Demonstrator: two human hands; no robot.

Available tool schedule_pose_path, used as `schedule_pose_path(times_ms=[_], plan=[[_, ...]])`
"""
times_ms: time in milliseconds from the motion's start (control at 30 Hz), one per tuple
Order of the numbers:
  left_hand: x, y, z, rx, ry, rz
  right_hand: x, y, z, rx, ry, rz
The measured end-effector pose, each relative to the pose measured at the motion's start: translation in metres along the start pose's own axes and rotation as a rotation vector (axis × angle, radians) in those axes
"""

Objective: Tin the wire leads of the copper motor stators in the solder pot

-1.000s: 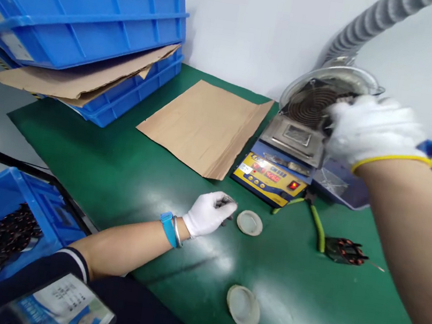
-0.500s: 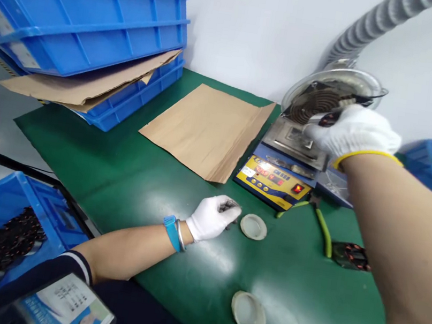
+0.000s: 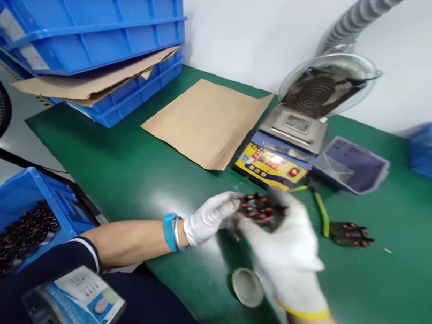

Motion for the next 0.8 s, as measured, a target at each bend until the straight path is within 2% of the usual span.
schedule_pose_path(times_ms=[67, 133, 200, 267, 300, 333, 400, 500, 567, 600, 633, 667, 700, 733, 767, 800], plan=[[0.002, -0.01, -0.006, 0.09, -0.04, 0.131, 0.003, 0.013, -0.022, -0.031, -0.08, -0.005], [0.003, -0.021, -0.01, 0.082, -0.182, 0.3, 0.019, 0.01, -0.025, 0.009, -0.151, -0.032], [0.015, -0.035, -0.011, 0.036, -0.255, 0.462, 0.052, -0.014, -0.014, 0.188, -0.151, -0.179], [0.042, -0.057, -0.01, 0.092, -0.212, 0.729, 0.094, -0.05, 0.0, 0.43, -0.025, -0.39], [0.056, -0.068, -0.01, 0.138, -0.183, 0.849, 0.115, -0.062, 0.008, 0.476, 0.037, -0.437], [0.07, -0.078, -0.011, 0.184, -0.156, 0.942, 0.133, -0.07, 0.017, 0.484, 0.075, -0.48], [0.093, -0.092, -0.015, 0.253, -0.111, 1.04, 0.156, -0.073, 0.035, 0.401, 0.066, -0.543], [0.124, -0.102, -0.025, 0.36, -0.012, 1.164, 0.175, -0.065, 0.053, 0.295, 0.015, -0.585], [0.151, -0.097, -0.04, 0.548, 0.182, 1.277, 0.181, -0.064, 0.056, 0.294, 0.018, -0.576], [0.164, -0.088, -0.051, 0.654, 0.339, 1.287, 0.181, -0.065, 0.055, 0.301, 0.017, -0.566], [0.172, -0.076, -0.063, 0.728, 0.518, 1.241, 0.178, -0.066, 0.052, 0.307, 0.008, -0.549], [0.173, -0.061, -0.073, 0.736, 0.666, 1.139, 0.172, -0.068, 0.046, 0.314, -0.007, -0.527], [0.166, -0.047, -0.076, 0.668, 0.746, 0.996, 0.161, -0.07, 0.039, 0.318, -0.03, -0.502], [0.151, -0.031, -0.072, 0.532, 0.73, 0.847, 0.145, -0.069, 0.03, 0.313, -0.072, -0.466], [0.126, -0.014, -0.059, 0.352, 0.58, 0.721, 0.124, -0.068, 0.019, 0.31, -0.13, -0.42], [0.092, 0.003, -0.045, 0.176, 0.352, 0.6, 0.1, -0.064, 0.008, 0.291, -0.203, -0.374]])
Point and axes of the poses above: each hand's wrist, its own z-axis towards the middle knuckle, its own y-axis out of the palm, x = y × z, the point moved 8 cm from there along z, towards the middle knuckle, and after that the axes turned 14 degrees about -z, right-handed, at the moved point
